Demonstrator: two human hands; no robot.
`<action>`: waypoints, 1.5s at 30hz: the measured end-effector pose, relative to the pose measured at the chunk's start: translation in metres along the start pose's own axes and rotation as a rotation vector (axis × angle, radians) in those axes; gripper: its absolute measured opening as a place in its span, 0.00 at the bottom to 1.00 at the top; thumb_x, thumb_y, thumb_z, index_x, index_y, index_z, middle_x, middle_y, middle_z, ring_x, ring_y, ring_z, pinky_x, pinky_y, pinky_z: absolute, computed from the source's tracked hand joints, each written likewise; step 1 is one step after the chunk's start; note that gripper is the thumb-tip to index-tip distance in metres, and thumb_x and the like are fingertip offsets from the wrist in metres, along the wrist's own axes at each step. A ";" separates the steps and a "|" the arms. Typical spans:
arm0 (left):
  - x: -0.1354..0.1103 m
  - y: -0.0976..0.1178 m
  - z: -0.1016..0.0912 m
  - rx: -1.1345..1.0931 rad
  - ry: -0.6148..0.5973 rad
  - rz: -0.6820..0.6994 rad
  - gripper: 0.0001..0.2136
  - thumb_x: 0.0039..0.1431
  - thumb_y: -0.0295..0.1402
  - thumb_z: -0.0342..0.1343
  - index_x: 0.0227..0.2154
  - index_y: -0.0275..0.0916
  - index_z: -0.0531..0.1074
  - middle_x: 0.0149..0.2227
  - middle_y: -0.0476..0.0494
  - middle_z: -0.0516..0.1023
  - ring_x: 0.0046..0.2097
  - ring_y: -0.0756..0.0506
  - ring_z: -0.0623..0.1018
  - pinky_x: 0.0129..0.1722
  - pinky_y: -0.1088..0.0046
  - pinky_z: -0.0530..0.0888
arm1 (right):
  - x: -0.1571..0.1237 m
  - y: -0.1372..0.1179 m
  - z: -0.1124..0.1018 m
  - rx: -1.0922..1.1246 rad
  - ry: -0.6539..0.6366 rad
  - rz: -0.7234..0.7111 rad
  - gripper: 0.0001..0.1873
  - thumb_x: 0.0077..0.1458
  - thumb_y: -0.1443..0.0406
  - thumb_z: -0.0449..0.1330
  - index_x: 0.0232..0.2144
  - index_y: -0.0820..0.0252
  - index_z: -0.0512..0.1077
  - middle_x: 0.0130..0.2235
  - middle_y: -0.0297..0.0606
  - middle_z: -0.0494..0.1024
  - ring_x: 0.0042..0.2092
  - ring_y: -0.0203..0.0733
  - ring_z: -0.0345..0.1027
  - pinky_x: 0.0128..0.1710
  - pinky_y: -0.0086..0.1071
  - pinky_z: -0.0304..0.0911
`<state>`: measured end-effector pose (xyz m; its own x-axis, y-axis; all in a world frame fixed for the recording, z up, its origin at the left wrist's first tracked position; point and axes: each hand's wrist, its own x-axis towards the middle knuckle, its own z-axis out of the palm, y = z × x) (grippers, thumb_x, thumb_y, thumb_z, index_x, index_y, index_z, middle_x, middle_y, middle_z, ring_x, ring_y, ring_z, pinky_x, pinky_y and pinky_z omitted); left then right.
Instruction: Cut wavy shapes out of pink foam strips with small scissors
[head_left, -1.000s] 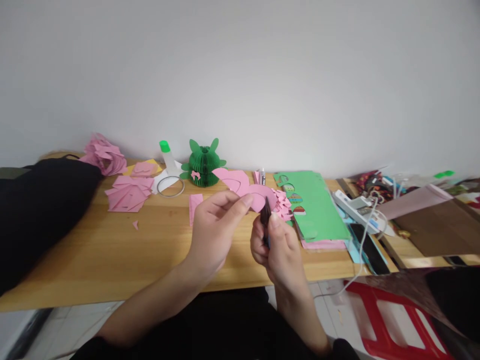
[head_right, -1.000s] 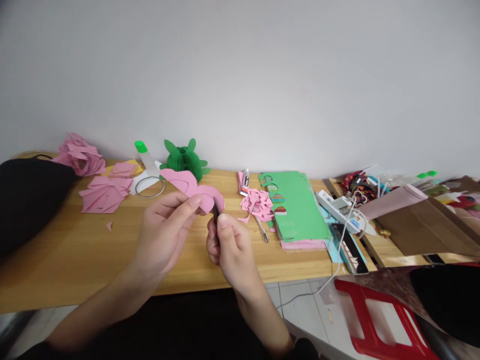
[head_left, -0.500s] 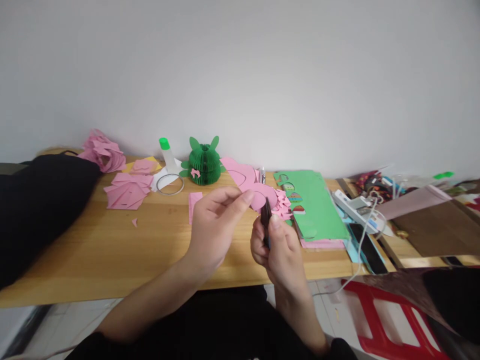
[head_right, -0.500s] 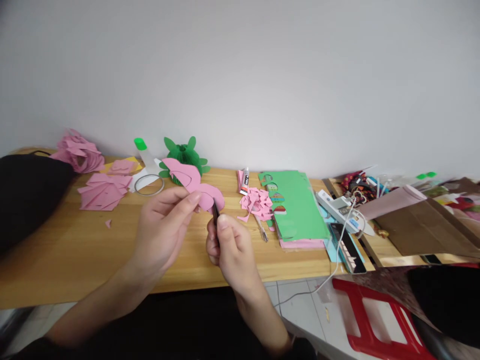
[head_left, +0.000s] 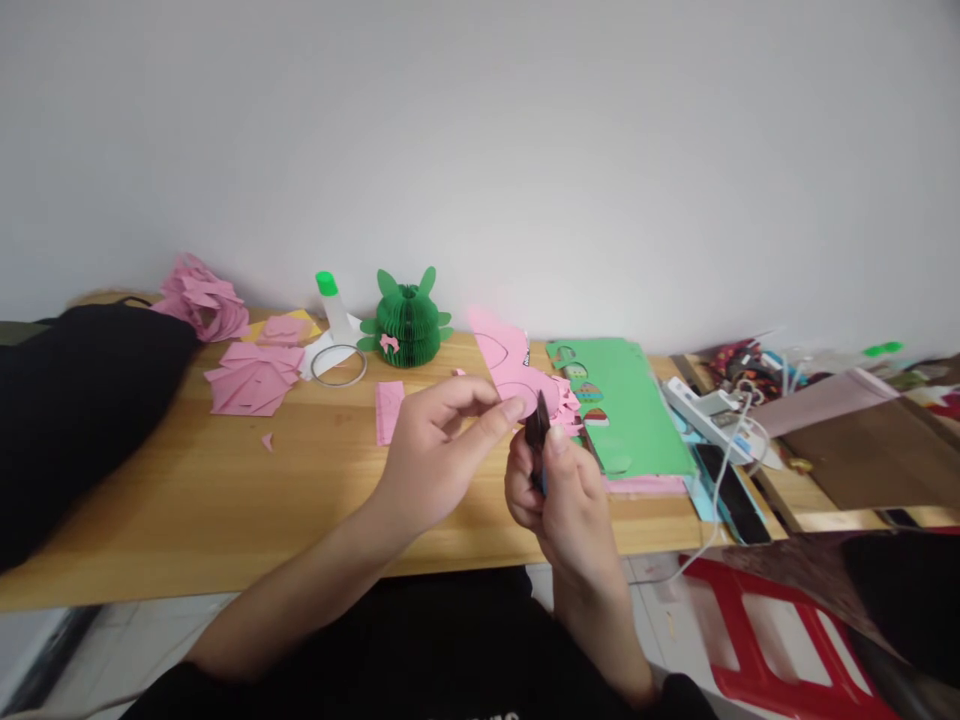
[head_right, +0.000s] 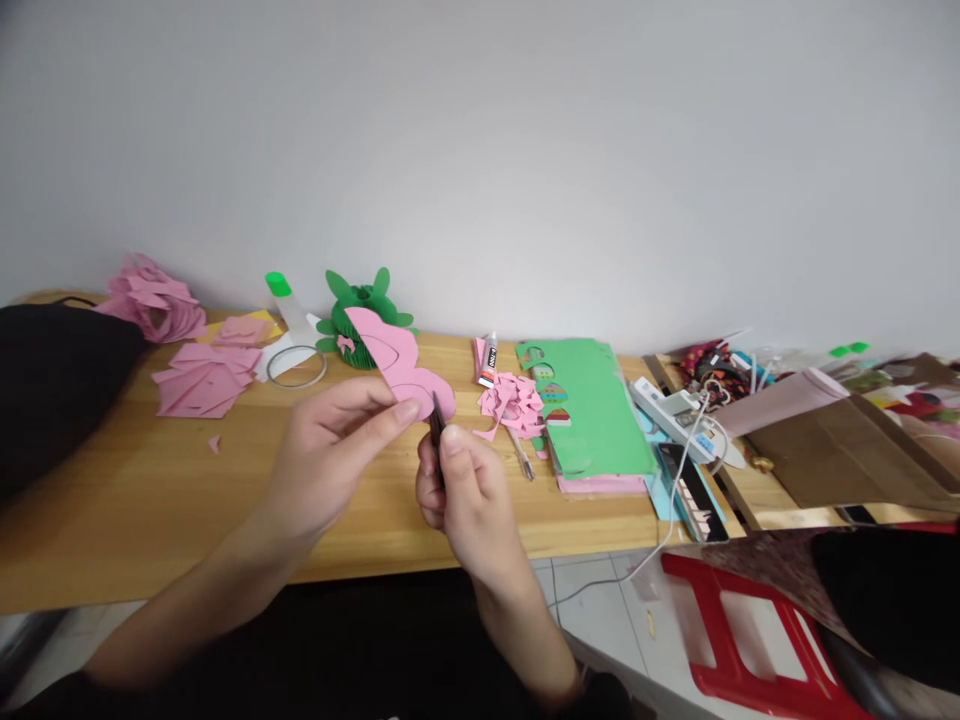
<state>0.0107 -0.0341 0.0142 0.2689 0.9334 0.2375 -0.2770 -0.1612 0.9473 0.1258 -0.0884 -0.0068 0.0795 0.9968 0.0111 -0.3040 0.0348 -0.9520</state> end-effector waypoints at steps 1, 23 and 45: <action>0.001 0.001 -0.001 0.009 -0.016 0.001 0.05 0.56 0.30 0.60 0.26 0.39 0.78 0.27 0.46 0.78 0.34 0.46 0.77 0.41 0.69 0.75 | 0.000 -0.001 0.000 -0.009 0.000 0.004 0.24 0.61 0.45 0.53 0.24 0.57 0.63 0.16 0.22 0.52 0.16 0.28 0.36 0.13 0.23 0.39; 0.000 0.005 -0.003 0.016 -0.008 0.000 0.06 0.57 0.29 0.58 0.26 0.38 0.78 0.29 0.45 0.79 0.36 0.46 0.78 0.41 0.69 0.75 | -0.001 0.000 0.002 -0.029 0.007 0.014 0.25 0.61 0.45 0.52 0.24 0.57 0.63 0.16 0.22 0.51 0.16 0.28 0.37 0.13 0.23 0.41; 0.002 0.003 -0.007 -0.007 0.006 0.023 0.05 0.53 0.28 0.61 0.23 0.38 0.76 0.28 0.47 0.81 0.33 0.48 0.80 0.36 0.74 0.77 | -0.002 0.000 0.001 0.032 -0.049 0.005 0.23 0.63 0.49 0.53 0.24 0.58 0.63 0.16 0.22 0.53 0.17 0.27 0.38 0.14 0.22 0.38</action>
<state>0.0034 -0.0304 0.0163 0.2573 0.9312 0.2581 -0.2891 -0.1807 0.9401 0.1248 -0.0901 -0.0070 0.0312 0.9993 0.0217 -0.3342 0.0309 -0.9420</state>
